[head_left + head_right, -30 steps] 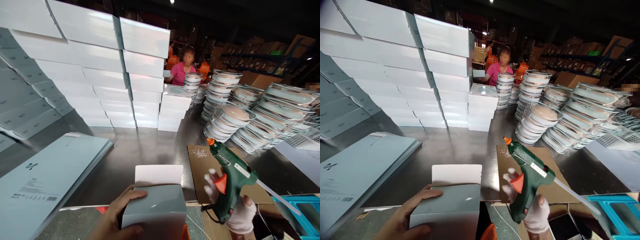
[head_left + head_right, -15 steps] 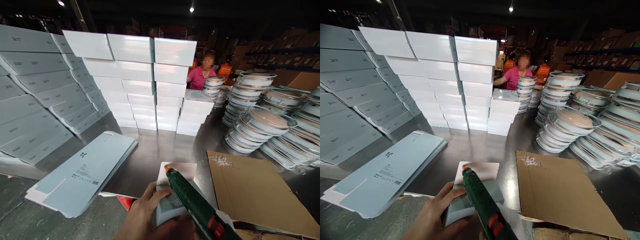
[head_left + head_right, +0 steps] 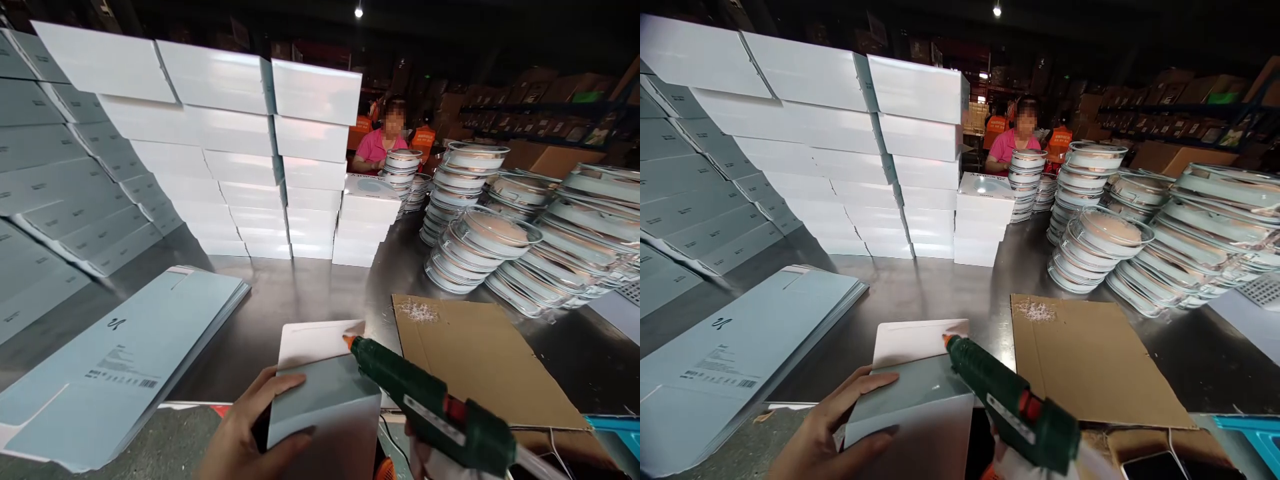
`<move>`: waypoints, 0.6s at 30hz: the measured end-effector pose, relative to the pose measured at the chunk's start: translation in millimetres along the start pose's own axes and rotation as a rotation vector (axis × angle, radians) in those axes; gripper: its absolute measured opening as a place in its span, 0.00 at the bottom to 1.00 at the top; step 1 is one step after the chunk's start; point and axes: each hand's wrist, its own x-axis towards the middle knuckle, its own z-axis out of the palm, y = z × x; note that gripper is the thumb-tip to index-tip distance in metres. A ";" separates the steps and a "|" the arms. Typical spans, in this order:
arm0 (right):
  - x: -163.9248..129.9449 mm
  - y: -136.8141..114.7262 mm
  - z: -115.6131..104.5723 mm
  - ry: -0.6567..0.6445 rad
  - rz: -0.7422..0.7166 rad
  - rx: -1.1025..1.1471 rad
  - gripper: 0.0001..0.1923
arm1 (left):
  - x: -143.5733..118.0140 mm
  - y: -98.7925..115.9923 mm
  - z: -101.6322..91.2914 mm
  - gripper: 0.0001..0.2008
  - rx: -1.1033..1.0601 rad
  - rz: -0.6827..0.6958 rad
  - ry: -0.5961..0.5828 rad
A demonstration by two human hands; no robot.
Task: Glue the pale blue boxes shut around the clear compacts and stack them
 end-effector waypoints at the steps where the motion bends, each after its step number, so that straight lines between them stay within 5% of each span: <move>1: 2.8 -1.7 -3.9 -0.010 0.033 0.075 0.24 | 0.3 -2.8 -2.9 0.21 -0.065 -0.040 -0.021; 6: 44.3 -8.2 -35.6 0.033 0.356 0.604 0.20 | -4.1 -24.5 -14.8 0.26 -0.181 -0.182 -0.133; 11: 61.2 5.3 -84.9 0.176 0.612 0.293 0.17 | -1.7 -34.3 -18.4 0.26 -0.078 -0.072 -0.175; 14: 43.7 3.1 -75.9 0.151 0.393 0.197 0.12 | 2.9 -39.4 -16.1 0.26 -0.072 0.017 -0.231; 18: 19.7 -13.7 -2.3 -0.116 -0.005 0.234 0.51 | 1.7 -44.4 -4.9 0.25 -0.086 0.025 -0.231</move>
